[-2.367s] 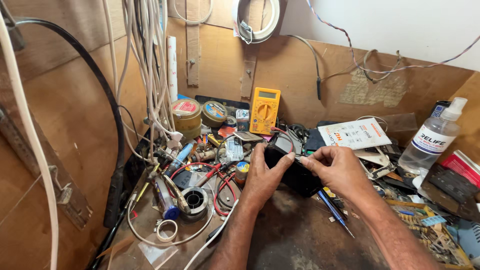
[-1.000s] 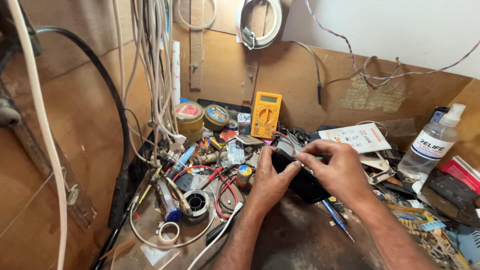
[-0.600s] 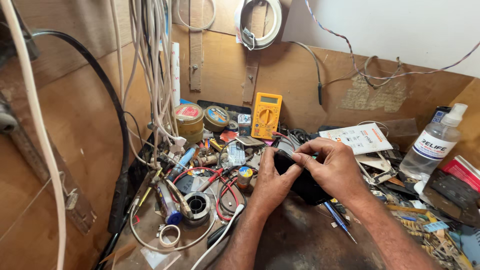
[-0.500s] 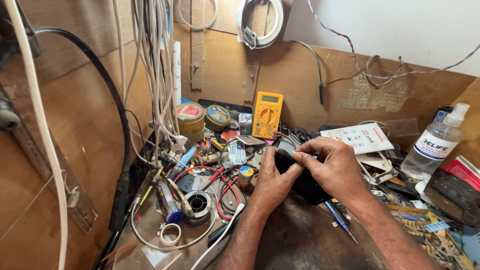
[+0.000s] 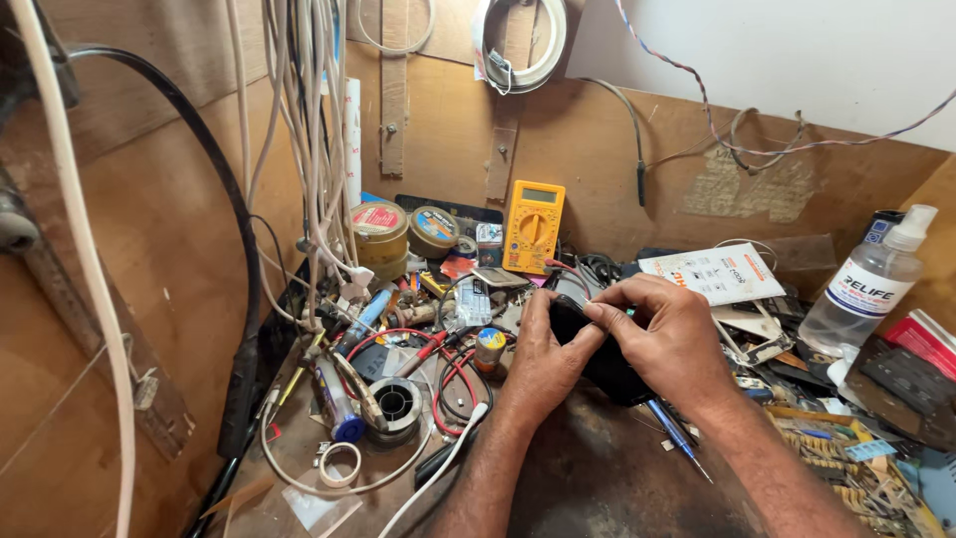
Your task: The person uses a small metal prying tool to carefully separate the screen assembly from the smartphone chassis. They work along the edges, gradually lifting the screen until it detaches and is set aside, exposing the internal components.
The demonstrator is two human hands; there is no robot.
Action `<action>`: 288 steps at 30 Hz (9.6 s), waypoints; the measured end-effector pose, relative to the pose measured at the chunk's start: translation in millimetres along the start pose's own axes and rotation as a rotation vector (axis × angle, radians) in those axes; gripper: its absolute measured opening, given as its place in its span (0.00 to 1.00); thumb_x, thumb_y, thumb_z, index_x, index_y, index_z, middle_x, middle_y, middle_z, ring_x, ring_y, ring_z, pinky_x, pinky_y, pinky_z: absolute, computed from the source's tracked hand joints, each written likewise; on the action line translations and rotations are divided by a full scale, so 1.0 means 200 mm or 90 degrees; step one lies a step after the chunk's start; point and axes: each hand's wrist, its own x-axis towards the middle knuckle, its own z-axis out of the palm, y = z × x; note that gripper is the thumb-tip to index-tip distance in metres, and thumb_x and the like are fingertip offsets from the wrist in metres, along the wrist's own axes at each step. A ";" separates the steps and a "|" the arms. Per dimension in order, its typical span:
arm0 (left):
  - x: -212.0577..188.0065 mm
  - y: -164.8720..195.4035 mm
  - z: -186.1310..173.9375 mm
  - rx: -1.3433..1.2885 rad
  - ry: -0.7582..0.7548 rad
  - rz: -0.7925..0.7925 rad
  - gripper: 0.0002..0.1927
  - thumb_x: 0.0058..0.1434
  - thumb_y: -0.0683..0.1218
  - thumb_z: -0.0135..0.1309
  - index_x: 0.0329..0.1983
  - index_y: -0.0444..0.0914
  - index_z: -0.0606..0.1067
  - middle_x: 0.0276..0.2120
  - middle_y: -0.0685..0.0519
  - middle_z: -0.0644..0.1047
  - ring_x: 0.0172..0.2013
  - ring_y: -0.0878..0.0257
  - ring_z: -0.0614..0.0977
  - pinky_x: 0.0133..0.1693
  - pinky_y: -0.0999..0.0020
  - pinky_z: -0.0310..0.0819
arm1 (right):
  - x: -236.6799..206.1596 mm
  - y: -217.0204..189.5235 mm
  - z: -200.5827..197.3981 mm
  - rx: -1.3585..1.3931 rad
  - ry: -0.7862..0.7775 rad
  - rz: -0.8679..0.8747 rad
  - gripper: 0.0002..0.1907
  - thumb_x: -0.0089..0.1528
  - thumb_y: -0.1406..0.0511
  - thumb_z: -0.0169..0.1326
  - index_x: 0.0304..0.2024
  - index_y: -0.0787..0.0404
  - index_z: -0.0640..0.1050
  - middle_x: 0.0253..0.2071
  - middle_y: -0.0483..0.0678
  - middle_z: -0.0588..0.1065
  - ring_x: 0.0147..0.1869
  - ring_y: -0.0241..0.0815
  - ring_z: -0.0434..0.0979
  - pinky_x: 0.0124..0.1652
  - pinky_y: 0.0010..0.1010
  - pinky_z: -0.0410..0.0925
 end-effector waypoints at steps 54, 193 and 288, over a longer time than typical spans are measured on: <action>0.00 -0.08 0.06 0.053 0.054 0.047 0.23 0.54 0.50 0.61 0.46 0.33 0.67 0.42 0.40 0.72 0.43 0.45 0.75 0.46 0.52 0.72 | -0.01 -0.03 0.05 -0.144 0.038 -0.118 0.07 0.59 0.68 0.61 0.33 0.68 0.80 0.31 0.55 0.78 0.35 0.52 0.79 0.36 0.40 0.69; -0.09 0.33 0.11 0.131 -0.007 0.245 0.30 0.46 0.41 0.65 0.50 0.34 0.65 0.43 0.43 0.68 0.46 0.48 0.74 0.49 0.56 0.71 | -0.24 0.03 -0.26 0.339 0.062 0.306 0.11 0.61 0.64 0.60 0.39 0.67 0.85 0.18 0.41 0.69 0.18 0.29 0.60 0.18 0.24 0.50; -0.07 0.26 0.16 0.080 0.085 0.156 0.30 0.50 0.45 0.67 0.50 0.32 0.64 0.44 0.43 0.66 0.45 0.49 0.73 0.48 0.55 0.72 | -0.22 -0.19 -0.12 -0.076 0.204 -0.023 0.09 0.61 0.67 0.61 0.42 0.65 0.84 0.33 0.53 0.82 0.31 0.38 0.82 0.34 0.28 0.71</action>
